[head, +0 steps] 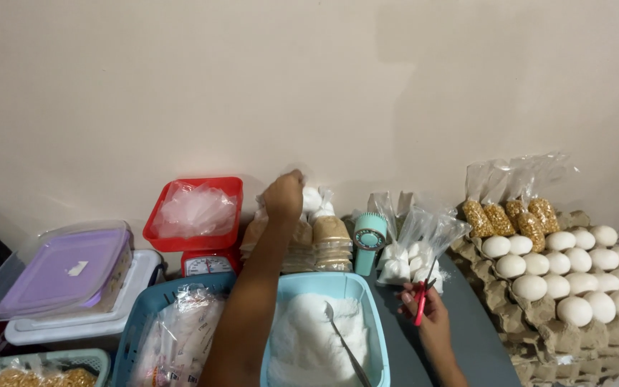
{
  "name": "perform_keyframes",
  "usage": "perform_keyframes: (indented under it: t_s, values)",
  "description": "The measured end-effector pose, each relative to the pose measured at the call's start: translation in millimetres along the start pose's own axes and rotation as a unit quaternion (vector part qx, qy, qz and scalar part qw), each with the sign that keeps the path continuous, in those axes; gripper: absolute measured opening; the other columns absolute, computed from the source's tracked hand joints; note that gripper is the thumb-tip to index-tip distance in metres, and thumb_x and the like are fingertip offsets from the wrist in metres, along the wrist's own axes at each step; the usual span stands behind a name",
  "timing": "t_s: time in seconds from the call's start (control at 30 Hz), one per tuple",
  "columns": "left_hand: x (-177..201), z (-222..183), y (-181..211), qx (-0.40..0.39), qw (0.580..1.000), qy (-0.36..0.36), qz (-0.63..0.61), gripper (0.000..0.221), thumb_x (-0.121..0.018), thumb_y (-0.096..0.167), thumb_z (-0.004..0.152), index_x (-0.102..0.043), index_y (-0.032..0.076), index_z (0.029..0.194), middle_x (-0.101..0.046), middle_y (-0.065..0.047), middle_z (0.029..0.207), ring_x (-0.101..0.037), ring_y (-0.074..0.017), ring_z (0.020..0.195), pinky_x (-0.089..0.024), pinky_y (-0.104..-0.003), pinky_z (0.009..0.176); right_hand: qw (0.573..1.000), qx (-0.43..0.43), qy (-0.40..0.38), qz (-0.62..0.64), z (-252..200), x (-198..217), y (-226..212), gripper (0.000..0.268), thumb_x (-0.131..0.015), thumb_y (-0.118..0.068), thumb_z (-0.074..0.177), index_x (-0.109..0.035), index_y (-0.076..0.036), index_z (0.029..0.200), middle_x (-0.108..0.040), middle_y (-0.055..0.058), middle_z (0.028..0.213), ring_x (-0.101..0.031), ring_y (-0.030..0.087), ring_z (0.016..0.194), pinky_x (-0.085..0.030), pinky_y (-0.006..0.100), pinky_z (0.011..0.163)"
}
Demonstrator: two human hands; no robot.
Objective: Trimming the tops of small plastic bags filled with white powder using scissors and organizing them.
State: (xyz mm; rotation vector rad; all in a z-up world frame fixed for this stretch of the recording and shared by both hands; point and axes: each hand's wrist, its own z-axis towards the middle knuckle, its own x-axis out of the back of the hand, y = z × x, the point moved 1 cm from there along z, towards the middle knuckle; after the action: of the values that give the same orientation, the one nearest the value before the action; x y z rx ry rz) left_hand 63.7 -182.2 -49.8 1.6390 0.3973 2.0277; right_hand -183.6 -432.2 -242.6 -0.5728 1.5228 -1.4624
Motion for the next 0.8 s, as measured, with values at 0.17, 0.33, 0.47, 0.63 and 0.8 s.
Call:
perform_keyframes:
  t_s: [0.17,0.33,0.47,0.63,0.8]
  values:
    - [23,-3,15,-0.027,0.997,-0.05,0.046,0.027,-0.044,-0.003,0.081,-0.054,0.017,0.097,-0.059,-0.003,0.082,-0.057,-0.0238,0.079,-0.033,-0.041,0.067,1.0,0.008,-0.01,-0.006,-3,-2,-3,0.033,-0.072,-0.006,0.089,-0.067,0.005,0.12,-0.072,0.017,0.107,-0.072,0.027,0.093,-0.062,0.038,0.067]
    - [-36,32,-12,-0.124,0.985,-0.04,0.114,0.025,-0.05,-0.007,0.077,-0.057,0.012,0.093,-0.056,-0.003,0.074,-0.054,-0.0198,0.064,-0.037,-0.04,0.053,1.0,0.011,-0.01,0.013,-1,-1,2,0.031,-0.07,-0.004,0.09,-0.065,0.004,0.119,-0.072,0.016,0.112,-0.072,0.028,0.091,-0.061,0.037,0.064]
    - [-33,26,-8,-0.11,0.99,-0.028,0.088,0.021,-0.054,-0.006,0.081,-0.057,0.011,0.093,-0.059,-0.004,0.076,-0.058,-0.0208,0.066,-0.043,-0.041,0.057,1.0,0.015,-0.013,0.002,-3,-1,1,0.031,-0.07,-0.004,0.09,-0.065,0.004,0.12,-0.073,0.018,0.112,-0.072,0.028,0.092,-0.062,0.038,0.065]
    - [-32,15,-8,-0.064,0.997,0.046,-0.004,0.014,-0.066,0.022,0.1,-0.059,0.011,0.104,-0.073,-0.009,0.097,-0.071,-0.0312,0.084,-0.05,-0.046,0.067,0.999,0.021,-0.032,0.0,-2,0,0,0.029,-0.071,-0.005,0.091,-0.068,0.004,0.118,-0.072,0.018,0.095,-0.071,0.026,0.09,-0.062,0.036,0.067]
    - [-48,17,-16,-0.097,0.986,0.136,-0.021,0.022,-0.08,0.016,0.09,-0.059,0.01,0.087,-0.068,-0.008,0.084,-0.065,-0.0272,0.076,-0.051,-0.043,0.061,0.999,0.022,-0.027,-0.001,1,1,6,0.031,-0.071,-0.005,0.09,-0.068,0.005,0.119,-0.073,0.018,0.097,-0.072,0.027,0.091,-0.063,0.037,0.066]
